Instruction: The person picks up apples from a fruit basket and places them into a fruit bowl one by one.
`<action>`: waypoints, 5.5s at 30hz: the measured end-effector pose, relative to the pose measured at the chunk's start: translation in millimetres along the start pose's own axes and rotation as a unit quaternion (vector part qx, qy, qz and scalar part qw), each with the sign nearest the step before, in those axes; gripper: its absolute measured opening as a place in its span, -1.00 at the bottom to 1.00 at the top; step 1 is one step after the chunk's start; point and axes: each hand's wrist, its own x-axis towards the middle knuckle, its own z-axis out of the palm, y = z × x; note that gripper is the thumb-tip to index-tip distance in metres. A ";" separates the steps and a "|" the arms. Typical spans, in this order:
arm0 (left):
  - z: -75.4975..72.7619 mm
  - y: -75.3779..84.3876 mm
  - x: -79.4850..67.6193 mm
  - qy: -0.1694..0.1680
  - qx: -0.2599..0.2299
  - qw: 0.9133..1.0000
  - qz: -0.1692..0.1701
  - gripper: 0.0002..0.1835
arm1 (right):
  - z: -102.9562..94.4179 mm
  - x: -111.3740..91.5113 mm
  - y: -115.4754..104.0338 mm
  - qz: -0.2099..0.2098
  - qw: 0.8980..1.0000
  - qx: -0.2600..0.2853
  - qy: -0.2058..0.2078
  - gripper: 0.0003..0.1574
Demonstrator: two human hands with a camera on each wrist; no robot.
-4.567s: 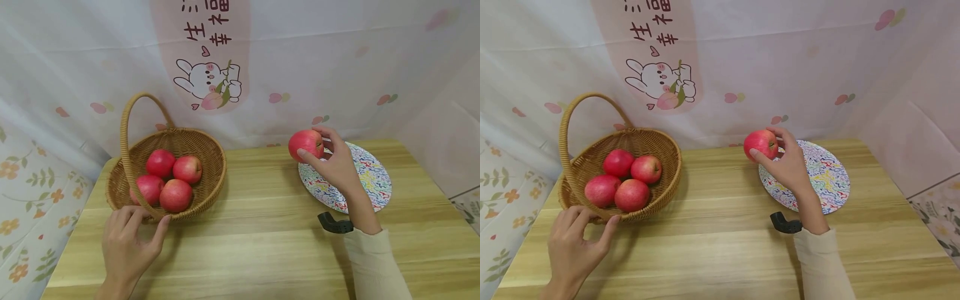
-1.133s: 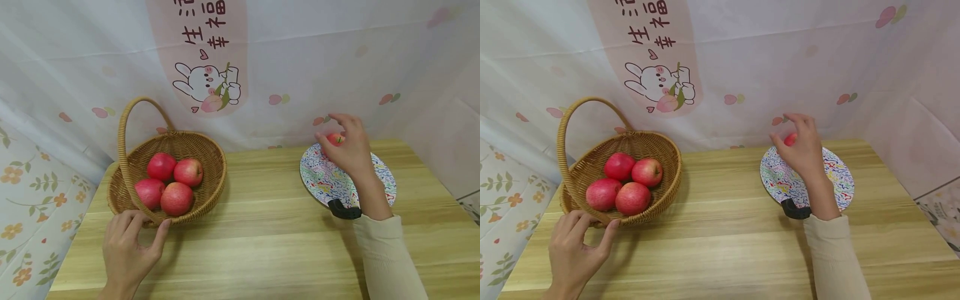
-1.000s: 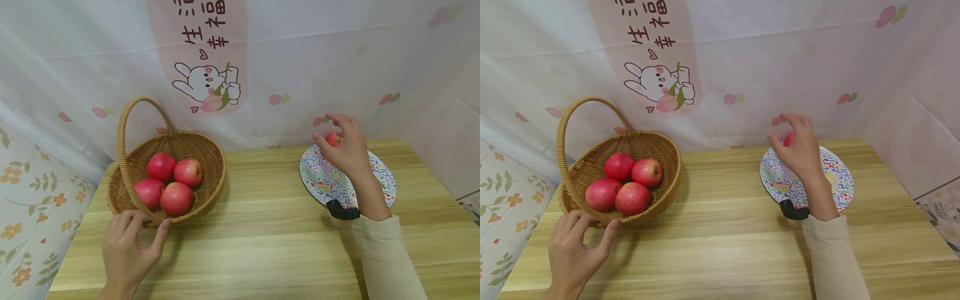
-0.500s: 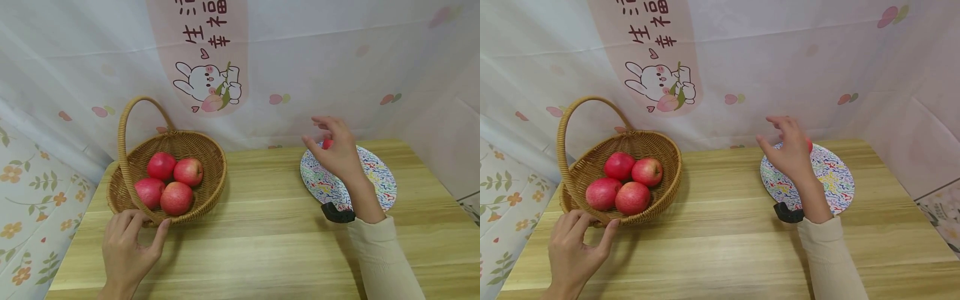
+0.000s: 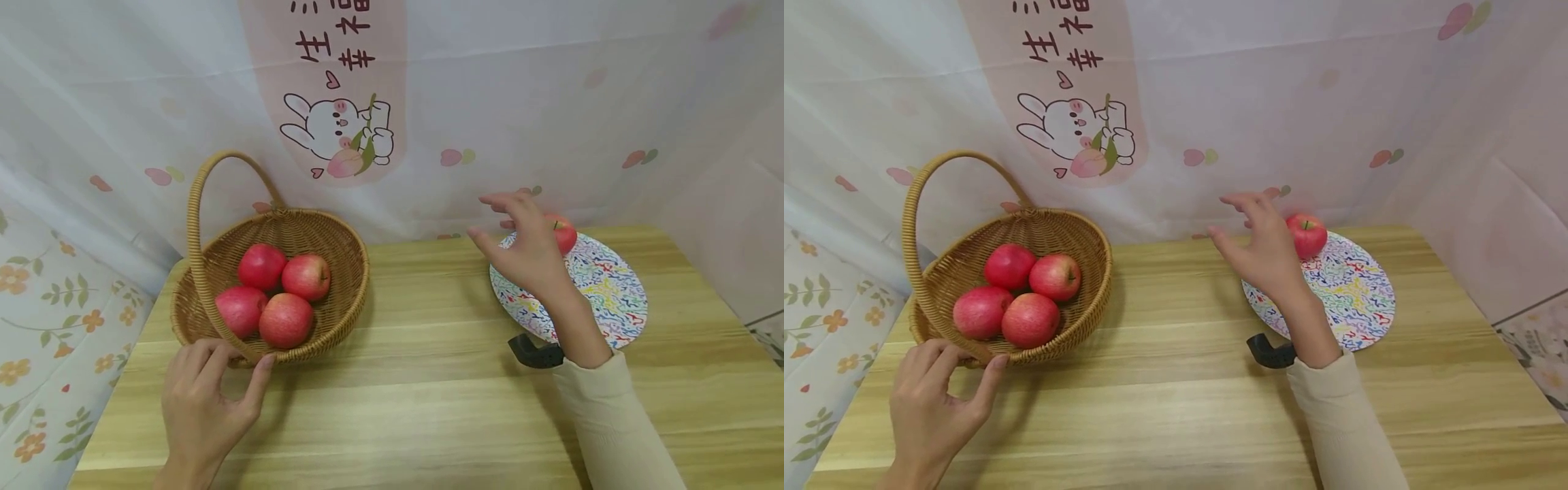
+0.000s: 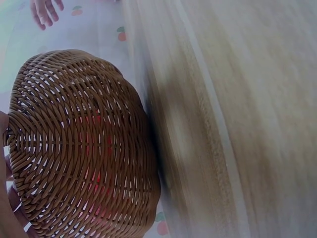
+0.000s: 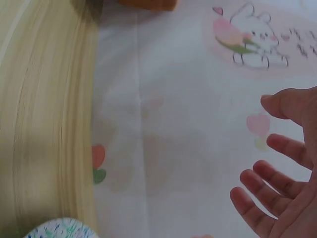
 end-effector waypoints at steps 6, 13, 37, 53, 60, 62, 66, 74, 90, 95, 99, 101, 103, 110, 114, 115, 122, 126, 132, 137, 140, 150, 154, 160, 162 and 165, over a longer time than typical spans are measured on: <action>0.3 -0.7 0.7 0.000 -0.005 1.000 -0.001 -0.36 | 12.2 1.7 -24.4 -0.032 0.999 0.012 -0.026 -0.38; 0.3 -1.4 0.1 0.000 -0.001 1.000 0.001 -0.34 | 26.6 4.0 -50.1 -0.062 0.996 0.026 -0.053 -0.38; -0.6 -2.5 -1.0 -0.006 0.002 1.000 -0.005 -0.34 | 69.7 70.0 -133.2 -0.089 0.941 0.128 -0.299 -0.39; 0.1 -2.2 -1.3 -0.005 -0.002 1.000 -0.005 -0.35 | 94.7 87.6 -154.0 -0.110 0.919 0.054 -0.375 -0.29; 0.9 -3.4 -0.3 -0.002 -0.003 1.000 -0.001 -0.35 | 113.8 90.5 -154.1 -0.144 0.909 0.039 -0.388 -0.30; 0.9 -4.3 0.6 -0.003 -0.002 1.000 0.000 -0.35 | 120.2 90.4 -155.3 -0.149 0.907 0.029 -0.393 -0.30; 0.7 -5.3 1.0 -0.007 -0.002 1.000 -0.002 -0.36 | 132.6 88.0 -161.3 -0.150 0.900 0.006 -0.409 -0.34; -1.7 -4.7 -0.2 -0.017 0.004 1.000 -0.007 -0.36 | 157.4 82.2 -176.8 -0.157 0.869 -0.034 -0.469 -0.21; -3.8 -3.1 -0.5 -0.021 0.003 1.000 -0.007 -0.36 | 182.0 73.4 -197.6 -0.162 0.801 -0.145 -0.558 -0.56; -0.5 -1.8 -1.7 -0.018 -0.001 1.000 -0.008 -0.36 | 189.9 62.5 -195.6 -0.175 0.795 -0.219 -0.538 -0.45; 1.3 -0.9 -1.7 -0.020 -0.002 1.000 -0.009 -0.36 | 194.8 58.3 -193.9 -0.174 0.791 -0.242 -0.534 -0.41; 1.1 -0.8 -1.7 -0.020 -0.001 1.000 -0.008 -0.36 | 197.4 57.2 -194.1 -0.174 0.791 -0.245 -0.534 -0.40; 0.3 -1.1 -1.3 -0.017 0.000 1.000 -0.007 -0.35 | 200.1 55.7 -195.1 -0.180 0.791 -0.247 -0.531 -0.38; -4.9 -3.0 1.7 -0.015 0.010 1.000 -0.006 -0.34 | 209.5 48.5 -205.0 -0.182 0.780 -0.304 -0.515 -0.22; -4.9 -3.1 2.0 -0.015 0.010 1.000 -0.006 -0.34 | 213.7 43.0 -209.2 -0.181 0.776 -0.335 -0.503 -0.18; -4.7 -3.1 2.0 -0.014 0.009 1.000 -0.005 -0.34 | 214.6 41.7 -210.0 -0.183 0.775 -0.341 -0.499 -0.17; -2.6 -2.9 1.2 -0.014 0.007 1.000 -0.003 -0.35 | 216.0 38.4 -210.4 -0.168 0.780 -0.350 -0.491 -0.09; -1.5 -2.9 0.5 -0.016 0.005 1.000 -0.003 -0.35 | 212.1 38.0 -206.5 -0.161 0.789 -0.337 -0.488 -0.12; -1.2 -3.0 -0.1 -0.022 0.005 1.000 -0.008 -0.37 | 202.8 38.8 -200.5 -0.158 0.808 -0.295 -0.484 -0.26; -2.4 -2.6 -0.5 -0.025 0.009 1.000 -0.011 -0.37 | 199.8 36.6 -203.4 -0.151 0.806 -0.283 -0.498 -0.45; -3.1 -2.5 -0.3 -0.025 0.012 1.000 -0.011 -0.37 | 200.9 33.8 -207.3 -0.149 0.809 -0.279 -0.496 -0.47; -2.8 -3.5 -1.1 -0.029 0.009 1.000 -0.009 -0.37 | 194.2 32.6 -210.3 -0.103 0.819 -0.263 -0.500 -0.59; -5.0 -4.4 -2.1 -0.034 0.014 0.999 -0.010 -0.36 | 194.3 30.0 -208.4 -0.105 0.827 -0.229 -0.502 -0.52; -5.4 -4.7 -1.3 -0.027 0.009 1.000 -0.004 -0.38 | 189.9 26.7 -190.8 -0.068 0.857 -0.157 -0.486 -0.34; -4.1 -4.5 -0.7 -0.023 0.005 1.000 -0.003 -0.38 | 185.7 25.3 -184.0 -0.055 0.867 -0.139 -0.476 -0.34; -1.9 -4.2 0.0 -0.018 -0.001 1.000 -0.002 -0.37 | 179.1 24.3 -176.4 -0.046 0.879 -0.115 -0.460 -0.26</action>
